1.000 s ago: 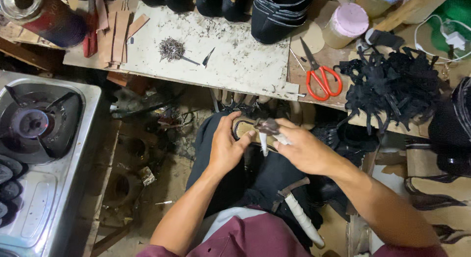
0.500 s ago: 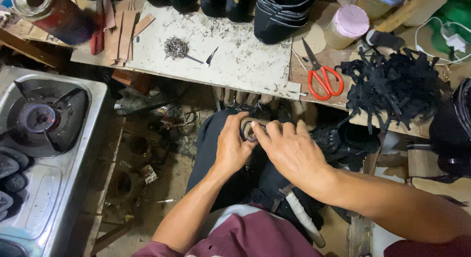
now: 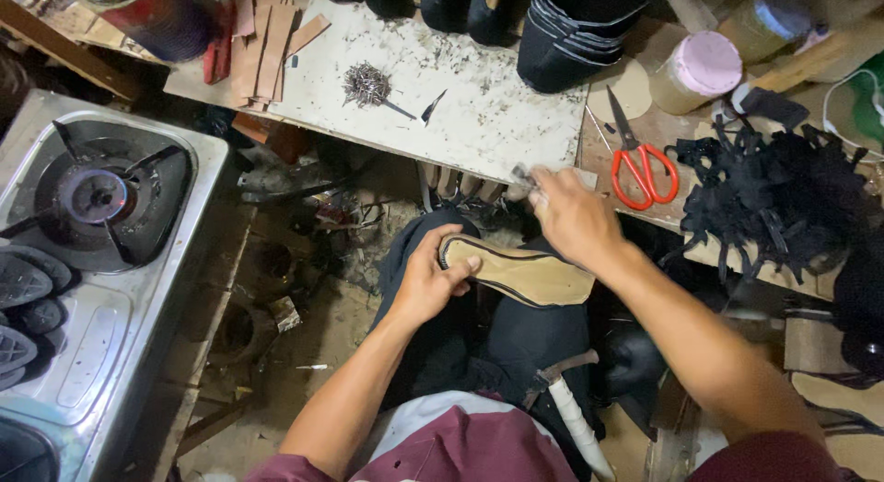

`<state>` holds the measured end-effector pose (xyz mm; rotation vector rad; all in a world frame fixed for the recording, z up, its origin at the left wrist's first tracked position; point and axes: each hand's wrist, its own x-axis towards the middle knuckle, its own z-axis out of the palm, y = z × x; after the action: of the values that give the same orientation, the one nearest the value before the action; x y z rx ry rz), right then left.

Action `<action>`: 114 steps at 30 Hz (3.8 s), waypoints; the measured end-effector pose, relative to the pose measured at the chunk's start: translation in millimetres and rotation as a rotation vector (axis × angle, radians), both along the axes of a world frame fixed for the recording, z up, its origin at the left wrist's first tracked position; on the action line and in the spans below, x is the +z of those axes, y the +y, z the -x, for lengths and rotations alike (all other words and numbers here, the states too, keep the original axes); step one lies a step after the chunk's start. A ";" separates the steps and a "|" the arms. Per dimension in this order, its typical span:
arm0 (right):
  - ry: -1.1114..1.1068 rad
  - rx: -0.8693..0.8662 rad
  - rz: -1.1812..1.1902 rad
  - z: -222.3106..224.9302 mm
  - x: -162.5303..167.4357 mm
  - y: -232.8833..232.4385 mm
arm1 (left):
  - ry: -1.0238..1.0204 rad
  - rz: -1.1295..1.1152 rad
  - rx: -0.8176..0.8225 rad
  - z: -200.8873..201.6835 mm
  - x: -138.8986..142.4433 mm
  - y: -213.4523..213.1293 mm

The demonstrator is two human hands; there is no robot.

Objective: The person sits at a cluttered shoemaking bench and works a shoe upper over a wooden last, pressing and folding the material at the edges. They use scissors to trim excess material, hammer the sole area, and place the lasted shoe on a shelf with other lasts.

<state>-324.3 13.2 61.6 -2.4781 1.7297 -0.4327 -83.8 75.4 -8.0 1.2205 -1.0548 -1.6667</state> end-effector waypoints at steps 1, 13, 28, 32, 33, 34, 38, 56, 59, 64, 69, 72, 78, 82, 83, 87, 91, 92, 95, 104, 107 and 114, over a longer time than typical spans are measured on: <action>0.048 -0.060 -0.024 4.9 -0.4 -13.9 | 0.012 -0.006 0.001 -2.3 -3.0 -1.4; 0.251 0.351 0.196 -43.6 -6.7 -69.8 | 0.058 -0.027 -0.003 -11.4 -11.4 -29.9; 0.161 0.105 0.319 -95.6 -2.0 -139.9 | 0.077 -0.021 0.002 -27.8 -1.9 -38.4; -0.132 0.221 0.231 -141.6 -7.7 -164.2 | 0.070 -0.004 0.002 -27.1 0.7 -40.0; -0.176 0.239 0.207 -154.5 -9.2 -170.8 | 0.072 -0.010 0.005 -27.6 1.4 -39.8; -0.209 0.243 0.202 -166.0 -10.1 -177.1 | 0.073 -0.016 0.009 -28.1 2.1 -39.6; -0.286 0.246 0.164 -201.2 -9.9 -198.3 | 0.079 -0.023 0.017 -31.4 3.5 -40.6; -1.102 0.083 -0.600 -197.6 6.5 -221.7 | 0.095 -0.021 0.010 -27.4 0.9 -42.0; -1.193 0.158 -0.640 -179.6 3.2 -211.7 | 0.075 -0.044 0.006 -26.0 0.4 -40.7; -1.009 0.111 -0.571 -145.3 -0.3 -167.9 | 0.093 -0.059 0.002 -21.1 -5.3 -39.7; -0.517 0.408 -0.200 -109.7 0.2 -90.9 | 0.099 -0.032 0.002 -15.6 -17.7 -37.3; -0.484 0.396 -0.294 -99.6 -1.2 -49.6 | 0.109 -0.020 0.003 -12.7 -24.2 -33.8; -0.468 0.286 -0.426 -93.9 -5.0 -12.0 | 0.123 0.023 0.012 -7.6 -28.9 -28.2; -0.470 0.234 -0.394 -97.5 -5.5 -4.0 | 0.064 0.026 0.019 -6.7 -27.1 -26.1; -0.467 0.225 -0.384 -98.9 -5.1 -2.5 | 0.057 0.025 0.020 -6.7 -26.4 -25.8; -0.427 0.215 -0.326 -105.2 0.3 0.7 | 0.050 0.016 0.020 -6.7 -22.4 -27.1; -0.429 0.210 -0.271 -110.6 8.6 3.1 | 0.035 0.011 0.017 -8.0 -18.3 -27.0; -0.413 0.223 -0.259 -111.4 10.6 3.7 | 0.037 0.014 0.016 -8.5 -18.1 -26.7; -0.388 0.233 -0.248 -113.8 14.8 5.1 | 0.039 0.030 0.016 -9.7 -21.9 -25.5; -0.157 0.420 -0.050 -125.4 4.1 5.3 | -0.204 0.657 0.167 -6.9 -46.2 -26.8; -0.147 0.435 -0.077 -124.7 1.3 1.1 | -0.043 0.076 0.048 -5.0 -36.0 -22.7; -0.390 0.344 -0.283 -113.7 5.0 0.2 | -0.028 0.100 0.040 -4.4 -17.9 -17.4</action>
<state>-210.5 13.4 66.6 -2.2382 1.1078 -0.5474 -79.4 58.0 -25.9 1.1952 -1.1100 -1.5522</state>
